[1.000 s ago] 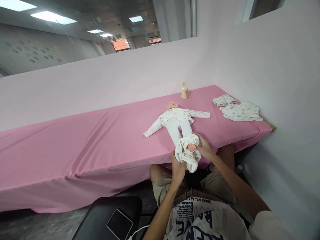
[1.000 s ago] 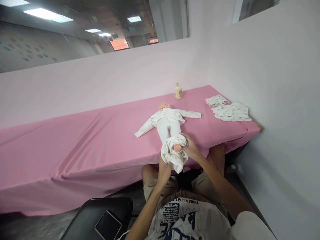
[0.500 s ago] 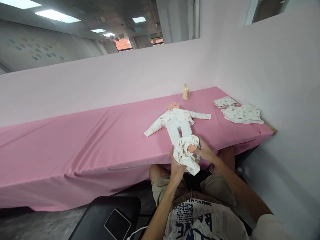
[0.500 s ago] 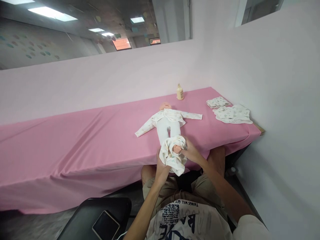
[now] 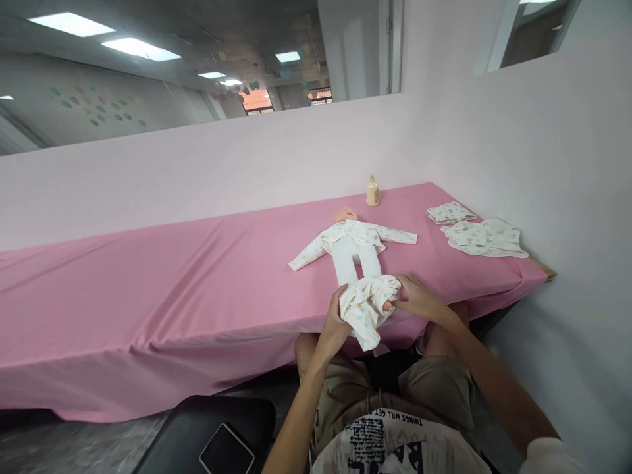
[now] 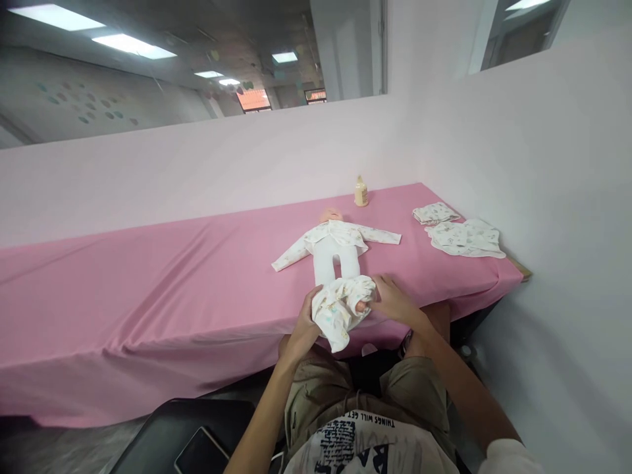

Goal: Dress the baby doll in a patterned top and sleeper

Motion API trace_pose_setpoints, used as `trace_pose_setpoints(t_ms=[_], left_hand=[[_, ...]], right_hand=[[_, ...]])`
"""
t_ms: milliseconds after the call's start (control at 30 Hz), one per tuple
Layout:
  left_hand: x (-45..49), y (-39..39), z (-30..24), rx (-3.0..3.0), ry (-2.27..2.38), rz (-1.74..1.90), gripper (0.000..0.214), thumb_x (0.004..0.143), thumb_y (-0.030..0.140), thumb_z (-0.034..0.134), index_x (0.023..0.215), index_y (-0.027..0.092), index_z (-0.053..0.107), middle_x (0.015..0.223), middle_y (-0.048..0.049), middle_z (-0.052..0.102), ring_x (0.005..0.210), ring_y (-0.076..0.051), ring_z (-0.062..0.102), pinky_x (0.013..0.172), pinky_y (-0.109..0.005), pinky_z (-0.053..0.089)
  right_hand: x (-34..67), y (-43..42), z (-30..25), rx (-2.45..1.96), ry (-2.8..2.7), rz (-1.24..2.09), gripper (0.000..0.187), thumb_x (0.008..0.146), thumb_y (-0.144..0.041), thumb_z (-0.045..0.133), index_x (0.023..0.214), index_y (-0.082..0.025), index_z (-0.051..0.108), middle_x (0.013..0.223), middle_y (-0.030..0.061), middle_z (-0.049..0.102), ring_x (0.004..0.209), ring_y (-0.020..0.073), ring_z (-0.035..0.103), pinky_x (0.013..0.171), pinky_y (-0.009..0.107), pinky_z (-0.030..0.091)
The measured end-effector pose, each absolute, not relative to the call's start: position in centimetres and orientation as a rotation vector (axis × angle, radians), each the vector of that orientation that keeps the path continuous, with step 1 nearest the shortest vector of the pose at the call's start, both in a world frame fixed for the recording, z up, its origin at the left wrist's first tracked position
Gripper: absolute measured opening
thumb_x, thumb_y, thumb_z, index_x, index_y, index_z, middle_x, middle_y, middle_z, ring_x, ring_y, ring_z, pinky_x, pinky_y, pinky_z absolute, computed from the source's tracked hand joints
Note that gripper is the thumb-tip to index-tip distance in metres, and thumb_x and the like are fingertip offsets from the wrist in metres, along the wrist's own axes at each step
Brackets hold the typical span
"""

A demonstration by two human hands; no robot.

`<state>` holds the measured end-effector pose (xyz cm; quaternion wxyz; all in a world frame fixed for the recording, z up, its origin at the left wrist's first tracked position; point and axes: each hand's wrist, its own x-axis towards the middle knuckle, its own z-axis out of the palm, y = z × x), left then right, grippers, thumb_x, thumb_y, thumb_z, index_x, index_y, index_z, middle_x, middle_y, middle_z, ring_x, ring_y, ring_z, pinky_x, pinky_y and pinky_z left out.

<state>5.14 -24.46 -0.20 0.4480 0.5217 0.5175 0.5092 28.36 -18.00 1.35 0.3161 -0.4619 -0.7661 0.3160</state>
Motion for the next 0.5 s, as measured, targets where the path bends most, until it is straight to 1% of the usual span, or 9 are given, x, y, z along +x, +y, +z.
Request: trace_pose_setpoints(t_ms=[67,100,167,200,267,333,400,467,500], left_hand=[[5.2,-24.6,-0.2,1.302,1.270,1.266,0.076,0.068,0.027,0.074,0.136,0.022,0.041,0.133,-0.0098,0.055,0.121,-0.025,0.054,0.101,-0.036,0.045],[5.3,-24.6,-0.2,1.311,1.258,1.264,0.073,0.070,0.028,0.074,0.135,0.022,0.042,0.132,-0.0097,0.055,0.120,-0.025,0.054,0.101,-0.036,0.045],[5.3,-24.7,-0.3,1.327,1.224,1.268,0.067,0.073,0.029,0.071,0.134,0.022,0.044,0.132,-0.0095,0.055,0.119,-0.025,0.055,0.100,-0.036,0.046],[5.3,-24.7,-0.4,1.335,1.209,1.270,0.065,0.074,0.028,0.070,0.133,0.022,0.045,0.132,-0.0092,0.055,0.119,-0.024,0.055,0.100,-0.036,0.046],[5.2,-24.6,-0.5,1.350,1.197,1.271,0.064,0.074,0.025,0.070,0.133,0.022,0.045,0.131,-0.0085,0.057,0.118,-0.023,0.055,0.099,-0.035,0.046],[5.1,-24.5,-0.7,1.362,1.209,1.254,0.064,0.072,0.022,0.071,0.131,0.021,0.047,0.127,-0.0078,0.059,0.116,-0.023,0.056,0.099,-0.035,0.046],[4.9,-24.5,-0.6,1.375,1.220,1.213,0.063,0.069,0.019,0.071,0.128,0.020,0.049,0.123,-0.0070,0.061,0.113,-0.022,0.057,0.097,-0.034,0.046],[4.6,-24.5,-0.4,1.399,1.232,1.180,0.059,0.068,0.018,0.070,0.124,0.019,0.052,0.119,-0.0063,0.063,0.109,-0.022,0.058,0.094,-0.034,0.047],[4.4,-24.5,-0.1,1.413,1.240,1.167,0.056,0.068,0.017,0.069,0.122,0.019,0.054,0.116,-0.0059,0.064,0.107,-0.022,0.058,0.092,-0.034,0.048]], right_hand=[[28.2,-20.2,2.8,-1.076,-2.176,0.830,0.075,0.073,-0.042,0.072,0.141,-0.027,0.043,0.144,0.0104,0.044,0.133,0.0310,0.040,0.108,0.046,0.037],[27.7,-21.1,3.4,-0.986,-2.255,0.825,0.087,0.072,-0.044,0.073,0.147,-0.029,0.033,0.151,0.0092,0.035,0.139,0.0309,0.033,0.113,0.046,0.031],[26.2,-22.2,4.0,-0.862,-2.384,0.760,0.103,0.067,-0.045,0.077,0.152,-0.030,0.021,0.158,0.0080,0.023,0.145,0.0319,0.019,0.118,0.048,0.020],[25.3,-22.3,4.1,-0.841,-2.430,0.707,0.105,0.067,-0.043,0.078,0.153,-0.029,0.019,0.159,0.0085,0.019,0.146,0.0323,0.014,0.119,0.049,0.016],[23.5,-21.6,3.7,-0.860,-2.488,0.598,0.100,0.069,-0.031,0.075,0.153,-0.027,0.019,0.159,0.0108,0.019,0.147,0.0319,0.012,0.119,0.051,0.012],[22.5,-20.1,3.1,-0.912,-2.504,0.514,0.091,0.071,-0.021,0.069,0.151,-0.024,0.024,0.154,0.0124,0.029,0.146,0.0316,0.016,0.117,0.053,0.013],[22.3,-18.4,2.7,-0.927,-2.499,0.484,0.077,0.072,-0.017,0.065,0.143,-0.024,0.037,0.143,0.0119,0.045,0.140,0.0321,0.029,0.114,0.052,0.021],[22.5,-17.1,2.8,-0.891,-2.502,0.510,0.053,0.075,-0.018,0.063,0.127,-0.023,0.053,0.124,0.0097,0.058,0.124,0.0310,0.047,0.105,0.047,0.034],[22.6,-16.7,2.9,-0.867,-2.510,0.531,0.041,0.076,-0.019,0.063,0.116,-0.022,0.058,0.114,0.0084,0.062,0.113,0.0291,0.053,0.099,0.044,0.038]])
